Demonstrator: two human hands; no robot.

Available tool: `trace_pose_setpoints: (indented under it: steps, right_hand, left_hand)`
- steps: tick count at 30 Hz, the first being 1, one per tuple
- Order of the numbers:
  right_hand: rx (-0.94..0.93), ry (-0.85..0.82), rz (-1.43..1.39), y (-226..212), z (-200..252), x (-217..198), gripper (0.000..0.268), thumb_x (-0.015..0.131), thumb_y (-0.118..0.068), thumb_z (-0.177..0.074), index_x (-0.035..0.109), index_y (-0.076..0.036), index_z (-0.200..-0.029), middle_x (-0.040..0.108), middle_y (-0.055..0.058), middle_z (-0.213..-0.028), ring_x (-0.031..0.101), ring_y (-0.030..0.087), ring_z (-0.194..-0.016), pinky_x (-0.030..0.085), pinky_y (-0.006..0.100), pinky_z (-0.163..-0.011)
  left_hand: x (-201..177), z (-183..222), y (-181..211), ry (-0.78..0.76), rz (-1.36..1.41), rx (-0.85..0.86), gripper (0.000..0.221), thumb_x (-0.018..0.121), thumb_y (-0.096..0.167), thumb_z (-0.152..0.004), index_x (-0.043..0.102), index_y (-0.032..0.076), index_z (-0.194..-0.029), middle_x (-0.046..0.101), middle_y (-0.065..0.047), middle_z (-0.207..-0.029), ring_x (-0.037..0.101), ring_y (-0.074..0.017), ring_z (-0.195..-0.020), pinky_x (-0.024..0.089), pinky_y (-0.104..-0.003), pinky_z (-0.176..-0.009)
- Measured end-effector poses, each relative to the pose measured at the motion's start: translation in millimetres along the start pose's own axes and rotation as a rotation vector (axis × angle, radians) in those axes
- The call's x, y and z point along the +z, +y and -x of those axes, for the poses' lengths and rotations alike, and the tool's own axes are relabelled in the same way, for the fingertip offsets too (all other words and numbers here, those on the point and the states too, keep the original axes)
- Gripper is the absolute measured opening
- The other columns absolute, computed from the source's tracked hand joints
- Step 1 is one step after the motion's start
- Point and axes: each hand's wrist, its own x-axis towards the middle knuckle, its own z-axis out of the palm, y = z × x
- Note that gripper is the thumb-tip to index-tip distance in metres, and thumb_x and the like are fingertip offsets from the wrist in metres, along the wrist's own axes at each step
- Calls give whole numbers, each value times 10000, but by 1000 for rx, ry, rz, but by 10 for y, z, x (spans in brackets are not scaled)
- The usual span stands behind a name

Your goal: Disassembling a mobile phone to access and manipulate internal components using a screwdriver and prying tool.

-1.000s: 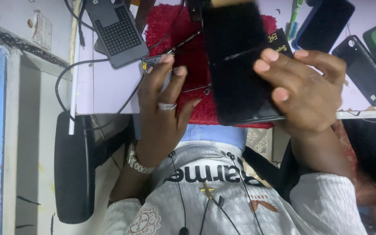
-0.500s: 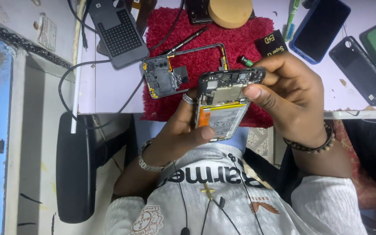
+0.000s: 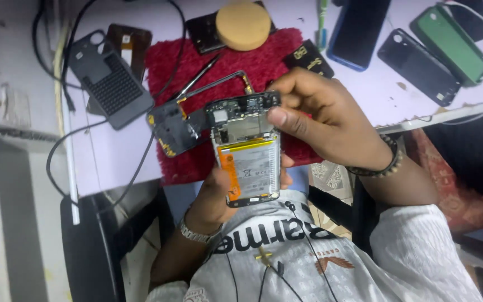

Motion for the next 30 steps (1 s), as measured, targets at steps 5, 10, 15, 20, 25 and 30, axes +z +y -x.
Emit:
trace_pose_setpoints:
  steps: [5,10,15,20,25,30]
  right_hand:
    - [-167,76,471,39,-47,-118,287,587,-254,-1112,660,1,-1221,741,74,-1049,753,176,-896,579,287,-760]
    - [-174,103,514,24,-53,-131,327,579,-272,-1111,643,4,-1275,745,99,-1095,771,198,-952,599,302,-808]
    - [-187,311,417,274,138,-9,390,517,-235,-1137,477,67,-1380,757,235,-1220,806,307,-1108,693,367,-941]
    - [-347,432,1070,1284,880,-39,379,547,-368,-1118,645,-16,-1219,763,192,-1276,737,384,-1144,545,520,-1013]
    - [-524,272,1181,1276,812,-184,603,501,-531,-1066,725,18,-1172,781,221,-1140,743,378,-1014,604,549,-1016]
    - [-604,312,1225,1321,730,-46,629,570,-512,-1066,773,75,-1170,807,288,-1207,815,400,-1034,567,564,-1124]
  left_hand:
    - [32,-13,55,-9,-44,-66,1145,609,843,-825,507,-58,-1525,658,-170,-1403,699,-228,-1221,570,-394,-1085]
    - [66,-122,123,35,-53,-7,1115,507,852,-854,538,-54,-1503,611,-243,-1509,703,-294,-1237,600,-416,-1048]
    - [-4,-172,199,120,-12,8,953,491,738,-995,511,-54,-1525,608,-302,-1482,651,-441,-1330,566,-528,-1114]
    - [25,-313,378,166,8,-24,938,462,728,-1013,536,-65,-1508,632,-318,-1447,694,-400,-1241,594,-513,-1075]
    - [87,-426,368,204,-42,81,896,379,710,-1052,483,-21,-1560,617,-303,-1466,681,-389,-1244,577,-536,-1109]
    - [80,-255,316,420,-92,152,974,528,772,-910,545,-38,-1451,690,-269,-1317,742,-349,-1088,633,-477,-961]
